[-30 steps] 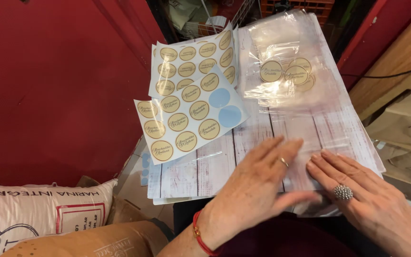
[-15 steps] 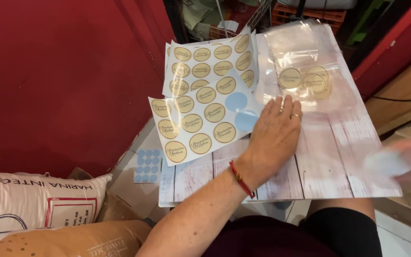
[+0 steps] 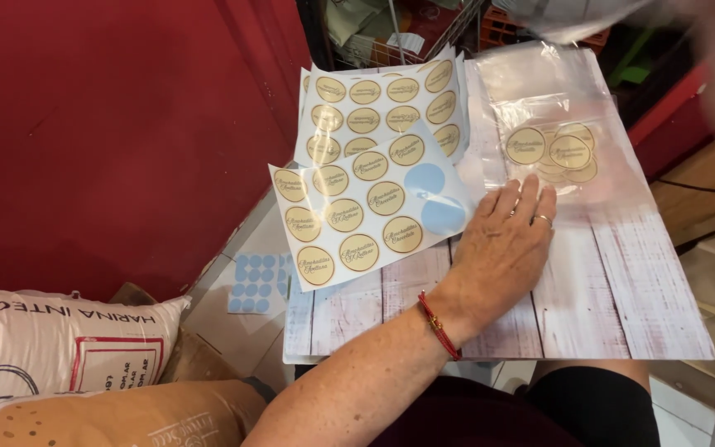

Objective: Peeling stickers from a sheet and applying them to plastic bags

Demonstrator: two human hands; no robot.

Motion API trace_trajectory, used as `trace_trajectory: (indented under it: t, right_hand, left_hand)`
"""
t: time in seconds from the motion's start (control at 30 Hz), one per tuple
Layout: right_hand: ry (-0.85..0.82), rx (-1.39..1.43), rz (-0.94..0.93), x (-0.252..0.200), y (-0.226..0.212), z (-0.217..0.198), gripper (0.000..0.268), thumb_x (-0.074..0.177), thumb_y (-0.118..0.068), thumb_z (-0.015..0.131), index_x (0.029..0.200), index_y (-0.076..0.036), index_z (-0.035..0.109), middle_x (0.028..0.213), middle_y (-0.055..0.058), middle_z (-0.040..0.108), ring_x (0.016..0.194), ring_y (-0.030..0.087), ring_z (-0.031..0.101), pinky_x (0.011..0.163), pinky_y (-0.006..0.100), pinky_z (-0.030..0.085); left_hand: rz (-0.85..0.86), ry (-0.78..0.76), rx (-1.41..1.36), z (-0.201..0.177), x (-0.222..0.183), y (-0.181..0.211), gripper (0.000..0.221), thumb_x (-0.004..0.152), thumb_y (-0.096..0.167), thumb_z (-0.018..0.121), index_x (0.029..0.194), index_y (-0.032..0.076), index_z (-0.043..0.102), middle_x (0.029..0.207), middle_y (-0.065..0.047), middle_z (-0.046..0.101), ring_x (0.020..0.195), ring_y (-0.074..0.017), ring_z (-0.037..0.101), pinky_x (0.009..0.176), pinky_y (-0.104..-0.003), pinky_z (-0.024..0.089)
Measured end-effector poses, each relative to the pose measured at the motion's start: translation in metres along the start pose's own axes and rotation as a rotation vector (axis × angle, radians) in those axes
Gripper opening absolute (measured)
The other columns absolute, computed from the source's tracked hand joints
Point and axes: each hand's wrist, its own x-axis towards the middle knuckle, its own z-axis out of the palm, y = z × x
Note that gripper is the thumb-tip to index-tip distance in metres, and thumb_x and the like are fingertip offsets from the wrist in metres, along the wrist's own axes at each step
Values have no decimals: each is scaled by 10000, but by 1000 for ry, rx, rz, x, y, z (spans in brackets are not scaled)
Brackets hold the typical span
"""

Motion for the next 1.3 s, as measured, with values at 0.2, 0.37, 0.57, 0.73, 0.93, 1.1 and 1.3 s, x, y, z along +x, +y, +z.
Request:
trace_trajectory:
  t: [0.2, 0.37, 0.57, 0.73, 0.93, 1.1, 1.3]
  right_hand:
    - [-280, -171, -2, 30, -172, 24, 510, 833, 297, 561, 1266, 77, 716, 1404, 267, 698, 703, 251, 703, 391, 219, 513]
    - [-397, -239, -7, 10, -178, 38, 476, 879, -102, 655, 1355, -80, 677, 1405, 127, 678, 1351, 328, 605, 1101, 419, 527]
    - [-529, -276, 90, -1, -181, 34, 483, 1038, -364, 391, 1270, -82, 706, 1442, 68, 650, 1456, 281, 519, 1140, 431, 484]
    - [-427, -138, 187, 10, -208, 20, 553, 1095, -253, 413, 753, 16, 753, 1519, 106, 636, 1492, 301, 512, 1194, 463, 451]
    - [-342, -59, 293, 39, -267, 36, 103, 976, -34, 717, 1048, 39, 723, 997, 143, 761, 681, 202, 708, 583, 298, 598]
    - [-326, -6, 393, 40, -258, 67, 143, 937, -9, 765, 1013, 87, 691, 747, 148, 688, 508, 190, 602, 417, 242, 494]
    - [-310, -51, 417, 48, -279, 61, 222, 1016, -55, 791, 1073, 139, 701, 755, 171, 678, 542, 201, 583, 441, 270, 474]
  left_hand:
    - [27, 31, 61, -4, 3, 1, 451, 926, 96, 543, 1332, -95, 585, 1314, -246, 622, 1197, -312, 576, 1065, -372, 445]
    - [33, 74, 13, -7, 4, 4, 244, 920, 74, 564, 1118, -45, 639, 1048, -180, 628, 954, -266, 555, 945, -365, 455]
    - [46, 26, 120, -15, 0, 15, 246, 886, 87, 628, 1102, -19, 680, 1145, -210, 689, 1134, -333, 591, 1092, -434, 450]
    - [56, 40, 57, -62, -38, 34, 412, 891, 100, 571, 1221, -129, 659, 1340, -306, 665, 1323, -427, 594, 1216, -456, 402]
    - [-90, -71, 36, -77, -88, -3, 658, 931, 338, 612, 1394, -122, 530, 1464, -304, 552, 1435, -447, 474, 1260, -519, 303]
    - [-161, -86, -118, -105, -112, -12, 647, 963, 352, 575, 1366, -151, 526, 1463, -335, 520, 1444, -439, 434, 1233, -526, 282]
    - [-141, -67, -176, -114, -119, -24, 582, 967, 351, 575, 1345, -91, 559, 1456, -281, 557, 1428, -407, 483, 1235, -511, 340]
